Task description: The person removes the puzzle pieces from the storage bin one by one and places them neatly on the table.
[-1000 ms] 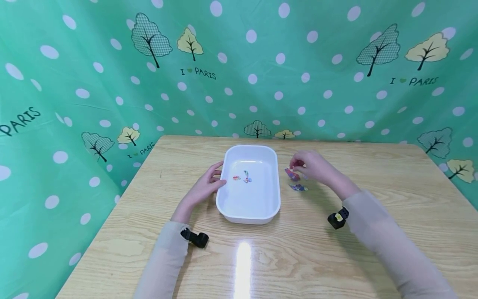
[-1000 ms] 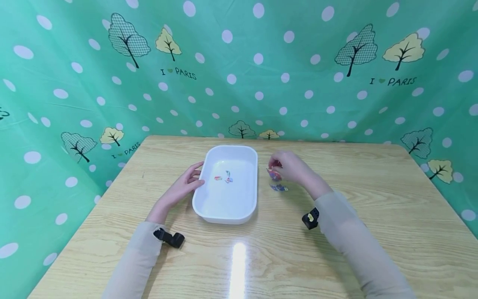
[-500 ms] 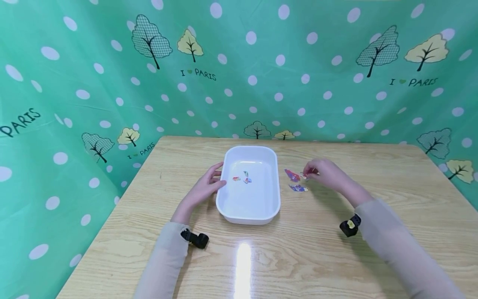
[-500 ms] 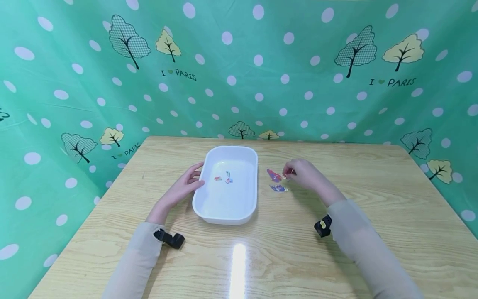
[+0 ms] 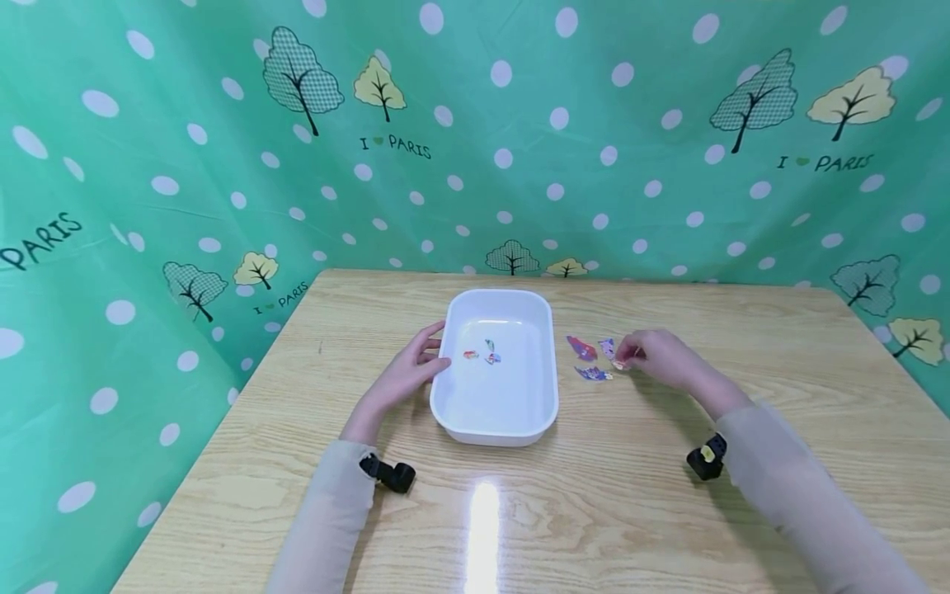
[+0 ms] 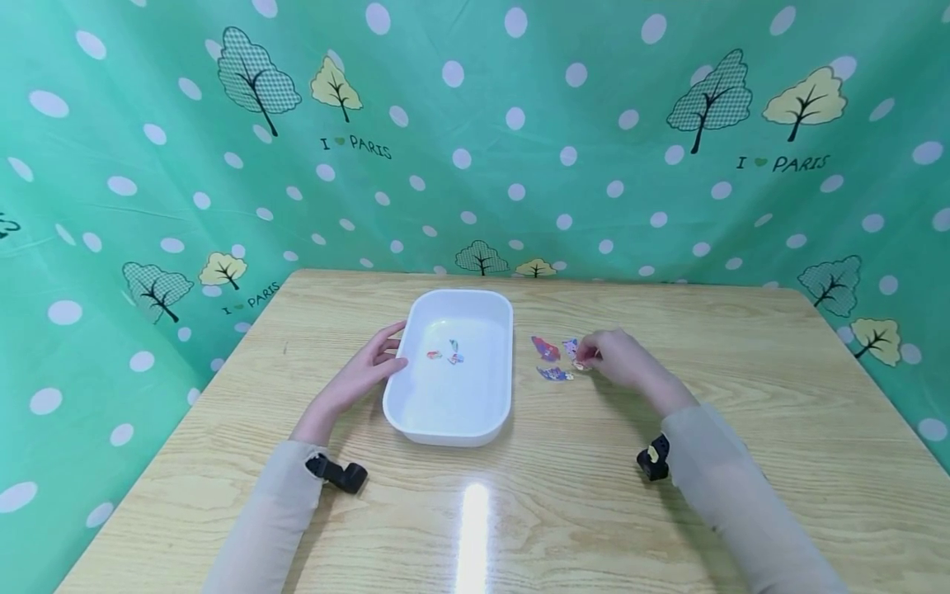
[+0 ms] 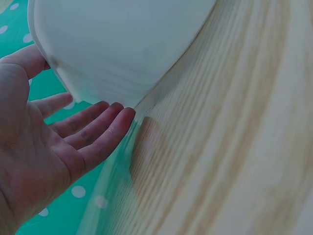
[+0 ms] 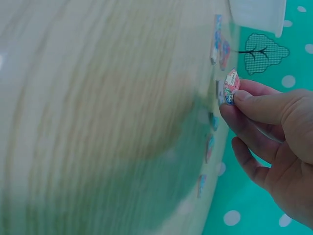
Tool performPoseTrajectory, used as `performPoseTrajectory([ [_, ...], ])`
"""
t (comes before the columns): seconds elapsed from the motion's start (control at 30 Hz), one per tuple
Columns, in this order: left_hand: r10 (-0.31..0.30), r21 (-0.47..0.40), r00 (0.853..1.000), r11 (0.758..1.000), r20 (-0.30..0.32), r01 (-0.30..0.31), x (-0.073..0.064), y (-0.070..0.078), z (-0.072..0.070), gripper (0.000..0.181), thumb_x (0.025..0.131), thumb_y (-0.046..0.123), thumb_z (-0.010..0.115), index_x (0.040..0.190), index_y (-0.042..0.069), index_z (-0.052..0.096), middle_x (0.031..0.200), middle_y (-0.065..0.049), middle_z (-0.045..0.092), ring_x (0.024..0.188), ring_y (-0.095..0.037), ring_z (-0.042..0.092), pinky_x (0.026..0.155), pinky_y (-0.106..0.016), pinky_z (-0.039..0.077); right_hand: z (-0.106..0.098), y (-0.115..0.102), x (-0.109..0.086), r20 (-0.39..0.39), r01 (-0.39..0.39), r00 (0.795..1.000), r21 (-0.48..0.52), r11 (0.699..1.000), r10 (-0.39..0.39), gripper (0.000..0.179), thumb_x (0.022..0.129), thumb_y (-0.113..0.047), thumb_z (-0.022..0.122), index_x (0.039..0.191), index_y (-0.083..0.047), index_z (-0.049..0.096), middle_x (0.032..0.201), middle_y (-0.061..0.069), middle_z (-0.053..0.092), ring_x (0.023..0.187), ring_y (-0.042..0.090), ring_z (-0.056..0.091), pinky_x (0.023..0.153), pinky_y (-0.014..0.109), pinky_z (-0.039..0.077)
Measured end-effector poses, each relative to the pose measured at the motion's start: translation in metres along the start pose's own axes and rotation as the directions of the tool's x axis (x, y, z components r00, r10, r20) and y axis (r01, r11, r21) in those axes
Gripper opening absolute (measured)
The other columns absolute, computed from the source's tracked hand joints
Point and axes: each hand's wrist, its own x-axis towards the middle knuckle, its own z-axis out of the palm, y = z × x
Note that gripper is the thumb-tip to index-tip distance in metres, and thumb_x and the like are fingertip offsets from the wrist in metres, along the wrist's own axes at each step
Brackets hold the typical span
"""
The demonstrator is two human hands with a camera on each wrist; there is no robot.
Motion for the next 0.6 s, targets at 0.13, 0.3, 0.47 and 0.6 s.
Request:
performPoseTrajectory([
  [0.13, -0.004, 0.003, 1.000, 1.000, 0.001, 0.004, -0.0002, -0.0004, -0.0003, 0.063, 0.091, 0.017, 0.053, 0.145, 0.014, 0.021, 0.133, -0.022, 0.039, 0.112, -0.033, 0.049, 0.088, -0.037, 0.048, 0.0041, 0.0038, -0.0016, 0.015, -0.003, 1.000, -0.012, 1.000, 0.003, 0.011, 0.081, 0.001, 0.061, 0.086, -0.006, 0.067, 0.082, 0.003, 0.065, 0.078, 0.018, 0.059, 0.072, 0.036, 0.051],
  [0.3, 0.000, 0.006, 1.000, 1.000, 0.000, 0.000, -0.0005, 0.0001, 0.0003, 0.063, 0.091, 0.017, 0.053, 0.145, 0.014, 0.021, 0.133, -0.023, 0.039, 0.113, -0.033, 0.048, 0.088, -0.037, 0.048, 0.0059, 0.0050, -0.0028, 0.014, 0.001, 1.000, -0.020, 1.000, -0.001, 0.011, 0.081, 0.002, 0.061, 0.086, -0.006, 0.067, 0.082, 0.003, 0.065, 0.079, 0.019, 0.060, 0.073, 0.037, 0.051],
  [0.47, 0.005, 0.015, 1.000, 1.000, -0.003, -0.005, -0.0011, 0.0017, 0.0011, 0.063, 0.091, 0.016, 0.052, 0.145, 0.013, 0.020, 0.133, -0.023, 0.039, 0.112, -0.033, 0.049, 0.088, -0.037, 0.048, 0.0060, 0.0054, -0.0032, 0.023, -0.002, 1.000, -0.036, 0.999, 0.003, 0.010, 0.082, 0.000, 0.061, 0.085, -0.007, 0.067, 0.081, 0.002, 0.065, 0.078, 0.018, 0.060, 0.072, 0.037, 0.051],
  [0.6, 0.008, 0.012, 1.000, 1.000, -0.002, -0.008, -0.0016, 0.0022, 0.0012, 0.063, 0.091, 0.016, 0.052, 0.145, 0.013, 0.020, 0.133, -0.023, 0.039, 0.112, -0.033, 0.049, 0.087, -0.037, 0.049, 0.0060, 0.0052, -0.0033, 0.042, -0.013, 0.999, -0.052, 0.999, 0.015, 0.009, 0.083, -0.002, 0.061, 0.084, -0.009, 0.067, 0.079, 0.000, 0.064, 0.076, 0.016, 0.059, 0.071, 0.037, 0.050],
])
